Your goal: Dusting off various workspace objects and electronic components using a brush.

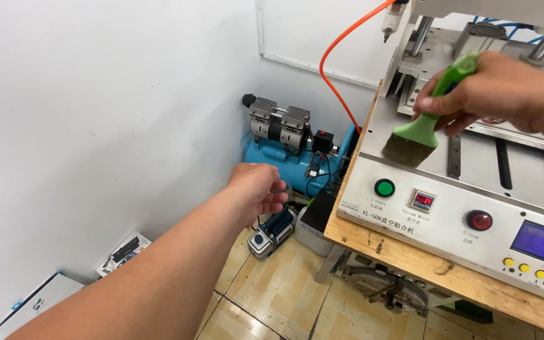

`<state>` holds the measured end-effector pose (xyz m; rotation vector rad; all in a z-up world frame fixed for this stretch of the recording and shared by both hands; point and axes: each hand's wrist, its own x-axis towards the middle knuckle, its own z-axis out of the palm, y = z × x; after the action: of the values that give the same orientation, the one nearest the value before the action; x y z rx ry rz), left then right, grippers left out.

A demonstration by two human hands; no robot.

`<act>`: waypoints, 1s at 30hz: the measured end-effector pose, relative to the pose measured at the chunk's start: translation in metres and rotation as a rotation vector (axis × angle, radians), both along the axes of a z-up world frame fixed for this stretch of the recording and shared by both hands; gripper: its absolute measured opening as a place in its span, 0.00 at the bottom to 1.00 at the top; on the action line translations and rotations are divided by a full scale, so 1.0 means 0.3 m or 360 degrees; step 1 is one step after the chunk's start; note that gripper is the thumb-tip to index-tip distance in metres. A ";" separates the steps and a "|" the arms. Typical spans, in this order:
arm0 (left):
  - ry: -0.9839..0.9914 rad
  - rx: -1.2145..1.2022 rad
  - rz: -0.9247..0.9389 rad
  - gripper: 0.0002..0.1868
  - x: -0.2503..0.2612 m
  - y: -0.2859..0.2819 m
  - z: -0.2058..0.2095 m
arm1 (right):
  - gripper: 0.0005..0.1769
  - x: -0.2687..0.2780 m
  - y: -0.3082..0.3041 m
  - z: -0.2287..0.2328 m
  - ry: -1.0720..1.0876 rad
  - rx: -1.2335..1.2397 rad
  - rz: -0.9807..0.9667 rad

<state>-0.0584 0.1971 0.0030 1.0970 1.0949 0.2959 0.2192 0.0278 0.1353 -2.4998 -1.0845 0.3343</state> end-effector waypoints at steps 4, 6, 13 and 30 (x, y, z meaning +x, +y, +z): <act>-0.0014 -0.0003 0.0031 0.12 0.007 -0.003 0.017 | 0.11 -0.020 -0.009 0.009 0.0166 0.0312 -0.0210; -0.0029 0.0011 -0.0008 0.12 0.030 -0.007 0.027 | 0.12 -0.030 -0.018 -0.025 0.0080 0.0173 -0.0174; -0.0058 0.0008 -0.0055 0.12 0.067 -0.008 0.034 | 0.13 -0.002 0.037 -0.028 0.0423 0.0343 0.0046; -0.0086 -0.0037 0.0088 0.10 -0.058 0.049 0.033 | 0.14 -0.248 -0.038 -0.041 0.0165 0.0007 0.0022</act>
<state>-0.0758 0.2119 0.0129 1.0340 1.0793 0.3541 0.1449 0.0163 0.1230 -2.4431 -1.0604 0.4595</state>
